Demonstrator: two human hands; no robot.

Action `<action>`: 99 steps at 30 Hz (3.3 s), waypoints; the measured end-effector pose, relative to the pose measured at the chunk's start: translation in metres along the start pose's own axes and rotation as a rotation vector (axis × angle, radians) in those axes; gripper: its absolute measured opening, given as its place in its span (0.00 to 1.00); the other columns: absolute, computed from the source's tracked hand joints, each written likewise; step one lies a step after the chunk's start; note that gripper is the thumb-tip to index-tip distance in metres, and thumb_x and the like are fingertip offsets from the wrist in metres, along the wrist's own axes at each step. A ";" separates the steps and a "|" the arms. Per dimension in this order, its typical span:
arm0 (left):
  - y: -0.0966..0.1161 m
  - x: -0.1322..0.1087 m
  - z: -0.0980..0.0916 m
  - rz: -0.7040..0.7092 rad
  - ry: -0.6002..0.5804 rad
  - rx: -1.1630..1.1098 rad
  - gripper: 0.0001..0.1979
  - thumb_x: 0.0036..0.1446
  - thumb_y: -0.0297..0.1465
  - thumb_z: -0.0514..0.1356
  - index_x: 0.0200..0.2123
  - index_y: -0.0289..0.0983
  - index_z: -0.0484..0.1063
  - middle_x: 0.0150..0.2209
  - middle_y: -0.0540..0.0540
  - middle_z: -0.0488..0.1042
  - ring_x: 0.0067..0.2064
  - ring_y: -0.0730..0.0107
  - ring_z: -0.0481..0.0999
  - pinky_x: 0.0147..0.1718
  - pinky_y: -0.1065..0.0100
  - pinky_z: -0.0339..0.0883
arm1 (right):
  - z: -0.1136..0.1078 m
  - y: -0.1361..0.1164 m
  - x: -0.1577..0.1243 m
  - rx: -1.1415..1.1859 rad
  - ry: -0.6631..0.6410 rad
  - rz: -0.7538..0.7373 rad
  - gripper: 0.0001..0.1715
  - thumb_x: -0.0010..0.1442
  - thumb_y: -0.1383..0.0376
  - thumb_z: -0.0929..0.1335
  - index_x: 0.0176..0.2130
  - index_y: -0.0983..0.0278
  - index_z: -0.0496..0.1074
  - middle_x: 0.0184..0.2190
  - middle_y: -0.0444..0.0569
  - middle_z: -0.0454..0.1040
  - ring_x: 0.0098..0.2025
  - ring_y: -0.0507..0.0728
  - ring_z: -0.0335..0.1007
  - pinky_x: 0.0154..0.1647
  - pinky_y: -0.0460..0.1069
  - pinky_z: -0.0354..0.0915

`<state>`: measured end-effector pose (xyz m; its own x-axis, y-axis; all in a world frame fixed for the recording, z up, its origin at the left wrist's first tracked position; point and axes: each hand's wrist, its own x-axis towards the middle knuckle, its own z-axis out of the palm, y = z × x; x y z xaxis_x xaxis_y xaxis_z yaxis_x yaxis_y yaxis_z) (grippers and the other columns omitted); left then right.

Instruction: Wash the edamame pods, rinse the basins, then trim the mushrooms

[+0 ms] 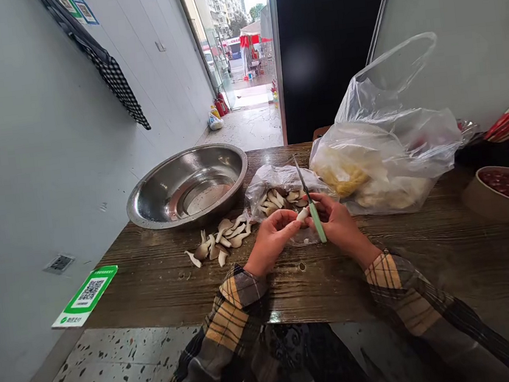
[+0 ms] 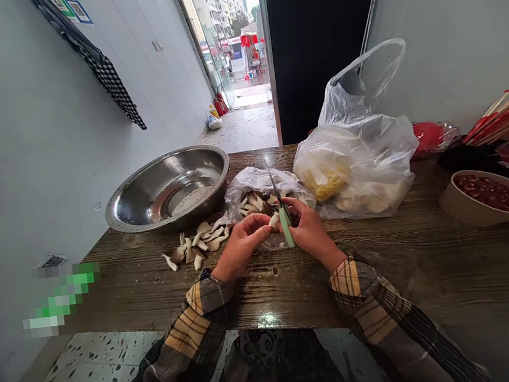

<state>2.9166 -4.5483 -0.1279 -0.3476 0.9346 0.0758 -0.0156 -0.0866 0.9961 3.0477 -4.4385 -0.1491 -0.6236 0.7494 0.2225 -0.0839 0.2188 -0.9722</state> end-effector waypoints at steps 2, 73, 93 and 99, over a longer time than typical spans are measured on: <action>0.002 0.000 0.001 0.030 0.021 0.098 0.14 0.51 0.39 0.66 0.34 0.33 0.75 0.32 0.47 0.76 0.34 0.71 0.72 0.36 0.70 0.64 | 0.000 0.001 -0.001 -0.087 -0.010 -0.039 0.33 0.47 0.59 0.76 0.51 0.62 0.69 0.36 0.49 0.78 0.38 0.58 0.74 0.43 0.54 0.70; -0.013 0.000 0.011 0.140 0.010 0.332 0.06 0.45 0.24 0.59 0.30 0.35 0.72 0.26 0.52 0.70 0.28 0.75 0.65 0.28 0.72 0.57 | -0.002 0.009 -0.029 -0.365 0.003 -0.100 0.28 0.52 0.61 0.72 0.52 0.62 0.68 0.41 0.52 0.79 0.41 0.60 0.76 0.46 0.56 0.71; -0.011 0.000 0.000 0.223 0.172 0.513 0.10 0.47 0.21 0.55 0.33 0.37 0.72 0.28 0.51 0.69 0.30 0.71 0.65 0.32 0.69 0.58 | 0.006 -0.002 -0.033 -0.197 0.041 0.015 0.25 0.52 0.59 0.71 0.50 0.61 0.69 0.36 0.48 0.78 0.36 0.57 0.75 0.38 0.52 0.72; -0.011 0.008 -0.003 0.166 -0.064 0.302 0.11 0.53 0.34 0.59 0.37 0.34 0.74 0.30 0.49 0.73 0.32 0.70 0.68 0.32 0.71 0.61 | 0.012 0.002 -0.023 -0.330 0.038 -0.155 0.24 0.53 0.63 0.70 0.51 0.60 0.69 0.46 0.50 0.77 0.45 0.59 0.75 0.49 0.55 0.69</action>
<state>2.9114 -4.5405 -0.1382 -0.2623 0.9369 0.2312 0.3180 -0.1423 0.9373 3.0529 -4.4624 -0.1574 -0.5931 0.7129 0.3742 0.0840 0.5170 -0.8518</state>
